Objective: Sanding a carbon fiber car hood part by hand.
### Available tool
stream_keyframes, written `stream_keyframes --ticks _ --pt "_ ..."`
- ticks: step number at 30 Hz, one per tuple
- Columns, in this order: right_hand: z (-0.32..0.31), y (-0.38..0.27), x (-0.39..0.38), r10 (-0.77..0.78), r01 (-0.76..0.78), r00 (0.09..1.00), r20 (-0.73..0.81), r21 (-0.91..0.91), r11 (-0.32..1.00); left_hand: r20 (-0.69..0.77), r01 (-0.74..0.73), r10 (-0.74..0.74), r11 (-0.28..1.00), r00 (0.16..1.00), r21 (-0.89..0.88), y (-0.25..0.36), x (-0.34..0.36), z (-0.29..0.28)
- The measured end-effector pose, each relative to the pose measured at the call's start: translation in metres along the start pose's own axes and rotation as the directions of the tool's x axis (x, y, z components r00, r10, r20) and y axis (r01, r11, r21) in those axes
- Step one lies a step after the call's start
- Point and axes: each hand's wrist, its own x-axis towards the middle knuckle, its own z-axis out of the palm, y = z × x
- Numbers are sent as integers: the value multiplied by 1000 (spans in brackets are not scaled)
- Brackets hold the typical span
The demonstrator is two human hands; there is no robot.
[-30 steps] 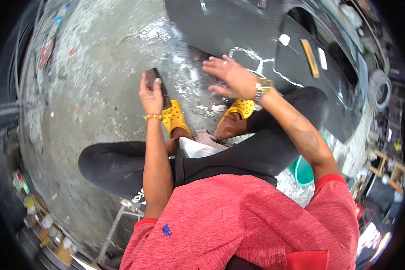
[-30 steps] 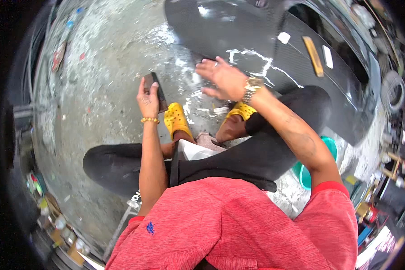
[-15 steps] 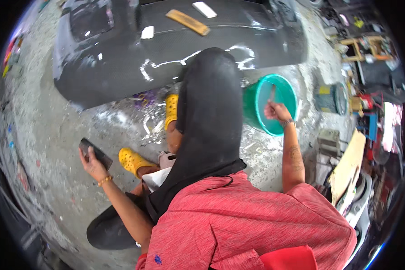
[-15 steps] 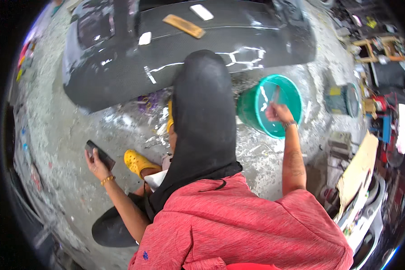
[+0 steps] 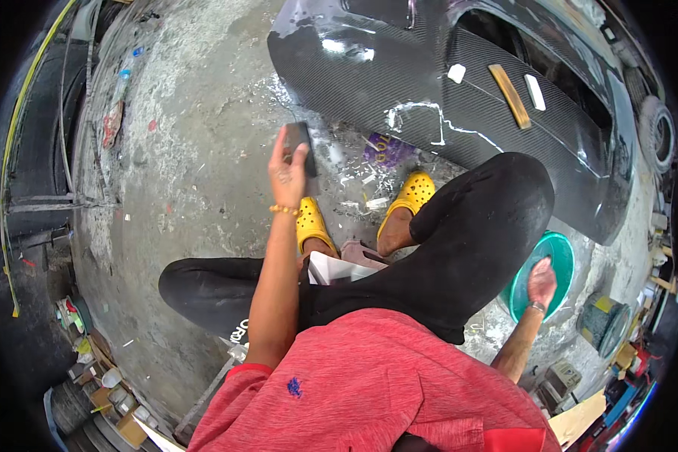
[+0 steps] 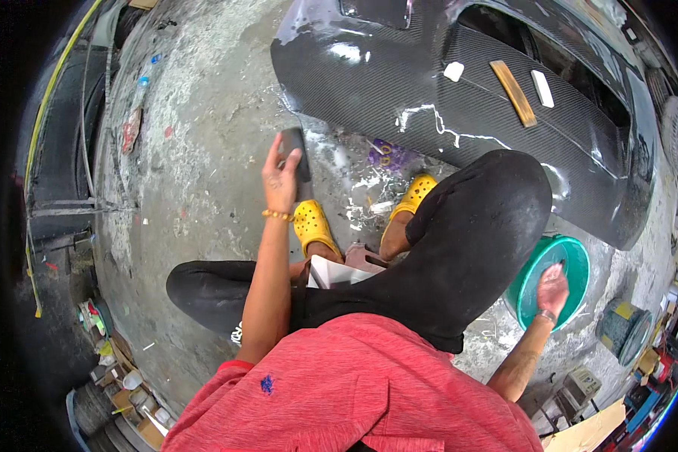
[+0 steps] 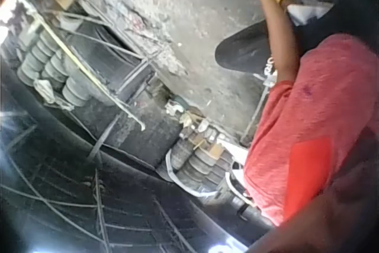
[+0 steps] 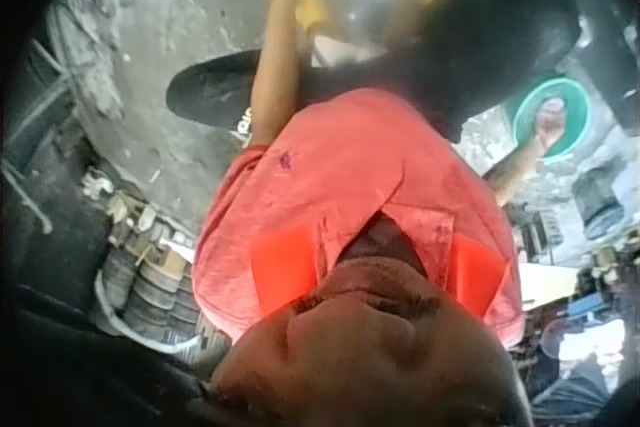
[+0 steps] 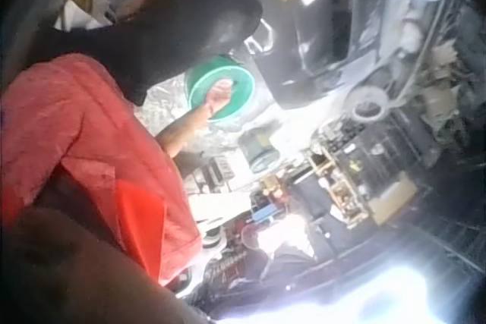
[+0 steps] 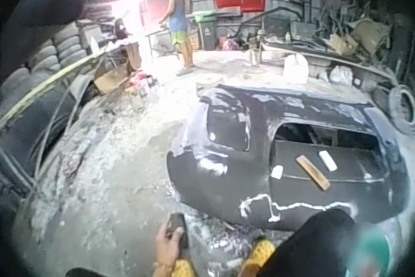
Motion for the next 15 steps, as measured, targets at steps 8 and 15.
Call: stream_keyframes --ticks 8,15 --pt "444 279 211 504 -218 863 40 -870 443 192 65 4 933 981 -354 114 57 153" --pt "569 442 306 662 269 746 -70 -878 -396 116 248 -246 618 962 -746 94 91 155"
